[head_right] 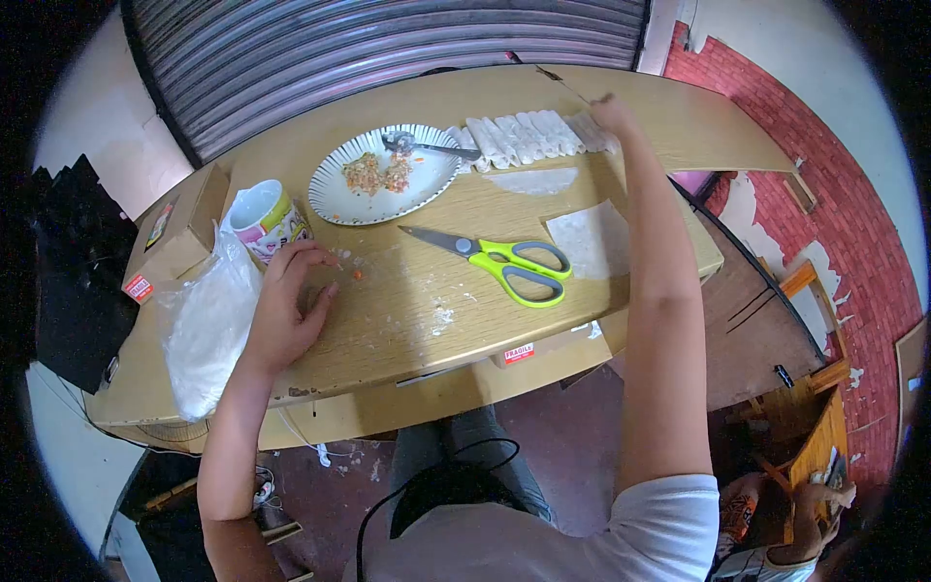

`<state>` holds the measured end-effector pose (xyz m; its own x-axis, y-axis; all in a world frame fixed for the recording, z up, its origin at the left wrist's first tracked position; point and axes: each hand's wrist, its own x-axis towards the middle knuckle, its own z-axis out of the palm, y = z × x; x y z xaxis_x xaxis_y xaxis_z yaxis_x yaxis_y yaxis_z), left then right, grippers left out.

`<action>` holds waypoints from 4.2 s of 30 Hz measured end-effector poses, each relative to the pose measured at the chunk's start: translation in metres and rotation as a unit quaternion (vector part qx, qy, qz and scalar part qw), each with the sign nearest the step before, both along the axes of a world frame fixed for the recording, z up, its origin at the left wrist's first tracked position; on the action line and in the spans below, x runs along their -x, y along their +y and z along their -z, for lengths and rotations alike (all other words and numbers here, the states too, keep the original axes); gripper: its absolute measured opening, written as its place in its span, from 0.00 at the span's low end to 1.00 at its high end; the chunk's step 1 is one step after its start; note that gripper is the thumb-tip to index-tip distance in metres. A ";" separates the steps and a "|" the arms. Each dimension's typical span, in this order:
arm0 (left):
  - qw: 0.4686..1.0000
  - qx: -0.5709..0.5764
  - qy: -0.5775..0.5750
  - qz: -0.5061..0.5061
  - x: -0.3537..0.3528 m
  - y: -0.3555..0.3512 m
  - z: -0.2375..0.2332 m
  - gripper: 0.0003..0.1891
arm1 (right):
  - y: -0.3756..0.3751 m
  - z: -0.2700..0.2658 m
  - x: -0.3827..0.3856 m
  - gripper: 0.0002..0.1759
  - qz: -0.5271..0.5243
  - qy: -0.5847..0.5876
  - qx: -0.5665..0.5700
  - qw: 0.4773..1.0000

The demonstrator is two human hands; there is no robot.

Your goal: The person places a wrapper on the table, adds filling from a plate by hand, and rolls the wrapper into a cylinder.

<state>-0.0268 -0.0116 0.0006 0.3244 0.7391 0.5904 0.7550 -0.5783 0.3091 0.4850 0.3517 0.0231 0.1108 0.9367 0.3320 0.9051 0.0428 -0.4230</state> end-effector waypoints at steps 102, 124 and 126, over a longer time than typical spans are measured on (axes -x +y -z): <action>0.976 0.191 -0.031 -0.097 -0.217 0.124 0.009 0.36 | -0.035 -0.006 0.214 0.14 -0.392 0.053 0.063 0.916; 0.967 0.250 -0.023 -0.044 -0.204 0.129 0.004 0.41 | -0.034 -0.001 0.214 0.16 -0.382 -0.001 0.086 0.920; 0.972 0.227 -0.028 -0.049 -0.203 0.127 0.006 0.38 | -0.037 -0.002 0.214 0.16 -0.376 -0.012 0.087 0.922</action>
<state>0.1758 0.1155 -0.0056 0.2162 0.9535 0.2099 0.7742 -0.2984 0.5581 0.2708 0.3142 0.0251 -0.5977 0.7851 0.1626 0.6561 0.5955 -0.4636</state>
